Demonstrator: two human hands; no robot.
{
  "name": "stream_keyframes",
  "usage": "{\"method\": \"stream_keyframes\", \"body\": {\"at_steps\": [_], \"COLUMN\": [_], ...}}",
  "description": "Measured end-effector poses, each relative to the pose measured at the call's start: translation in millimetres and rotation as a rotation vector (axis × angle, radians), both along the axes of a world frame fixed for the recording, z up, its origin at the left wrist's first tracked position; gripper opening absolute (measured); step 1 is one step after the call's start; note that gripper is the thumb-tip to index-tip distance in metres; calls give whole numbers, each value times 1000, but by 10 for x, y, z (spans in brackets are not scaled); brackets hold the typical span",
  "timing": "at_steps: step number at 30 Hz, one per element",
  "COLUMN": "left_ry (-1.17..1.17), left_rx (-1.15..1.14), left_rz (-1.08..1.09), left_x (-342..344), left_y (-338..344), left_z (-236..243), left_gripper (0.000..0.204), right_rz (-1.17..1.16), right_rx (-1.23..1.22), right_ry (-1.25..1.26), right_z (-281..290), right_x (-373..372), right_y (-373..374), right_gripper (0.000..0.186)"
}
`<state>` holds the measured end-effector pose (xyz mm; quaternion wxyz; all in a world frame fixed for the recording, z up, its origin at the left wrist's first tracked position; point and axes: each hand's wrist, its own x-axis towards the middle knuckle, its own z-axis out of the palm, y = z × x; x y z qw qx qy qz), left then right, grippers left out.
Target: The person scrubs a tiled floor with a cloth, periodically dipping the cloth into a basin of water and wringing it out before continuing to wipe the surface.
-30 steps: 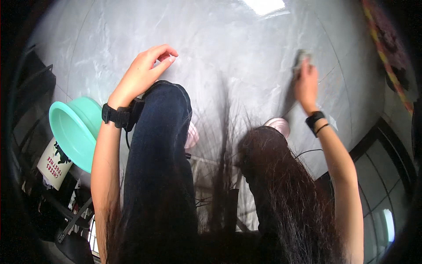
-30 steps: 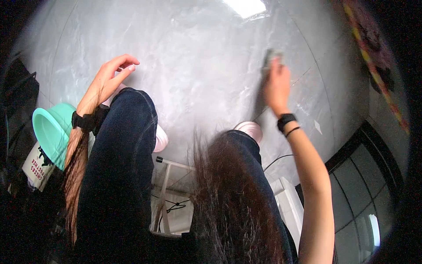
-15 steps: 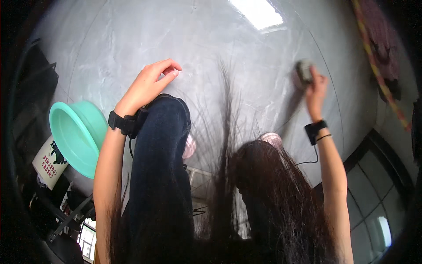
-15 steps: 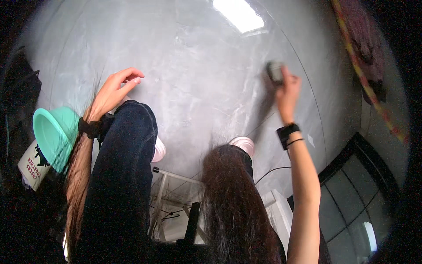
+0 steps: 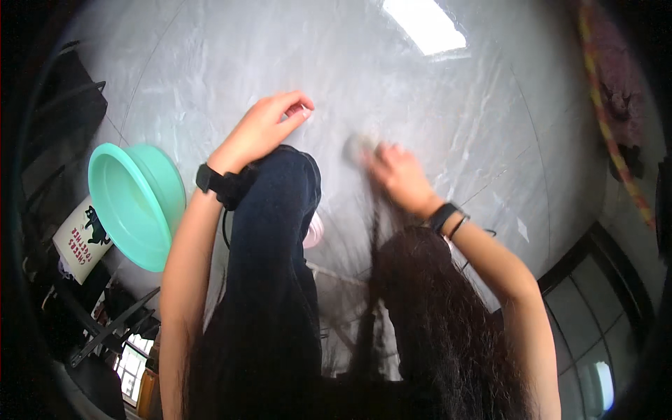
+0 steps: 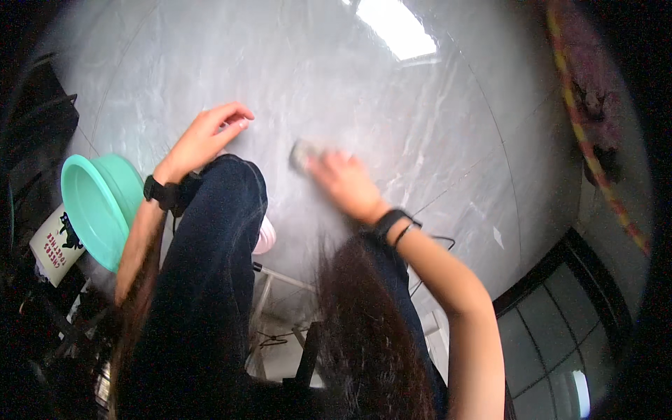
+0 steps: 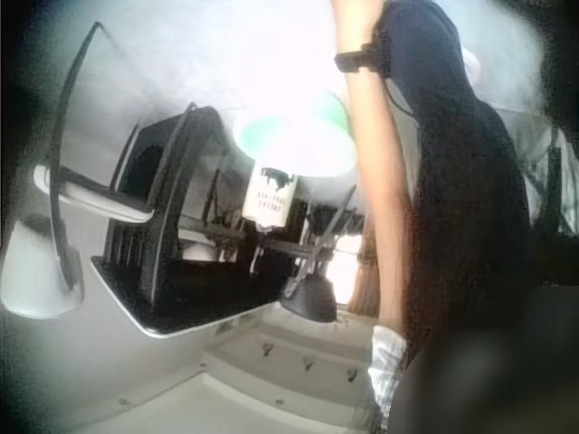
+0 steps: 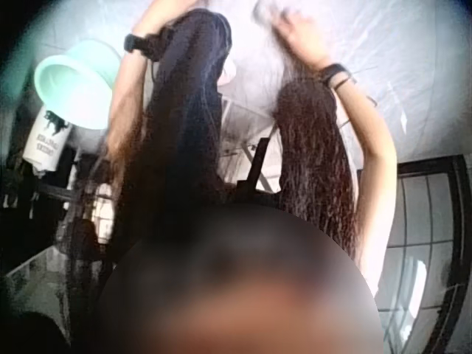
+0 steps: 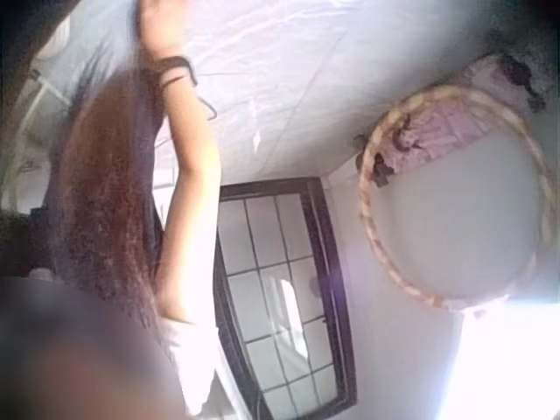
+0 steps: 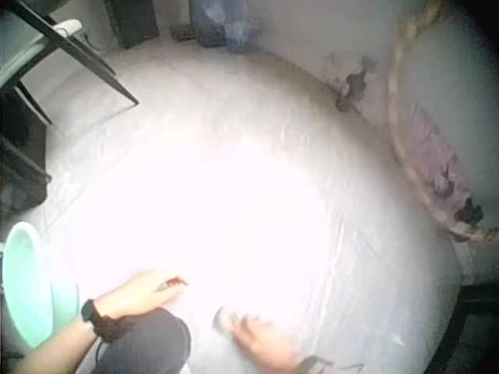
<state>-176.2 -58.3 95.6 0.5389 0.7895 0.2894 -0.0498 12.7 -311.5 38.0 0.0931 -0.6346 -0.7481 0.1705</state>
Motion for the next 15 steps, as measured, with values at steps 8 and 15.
{"method": "stream_keyframes", "body": {"at_steps": [8,15], "left_ry": [55,25], "left_rx": [-2,-4], "left_rz": [25,33], "left_x": [-109,-48], "left_y": [65,106], "left_z": [-48,-57], "left_gripper": [22,22], "right_rz": [-228,-1115], "right_rx": [-95,26], "right_ry": [143,-452], "right_z": [82,-433], "right_x": [404,2606], "right_y": [-379,-400], "right_gripper": [51,62]}}
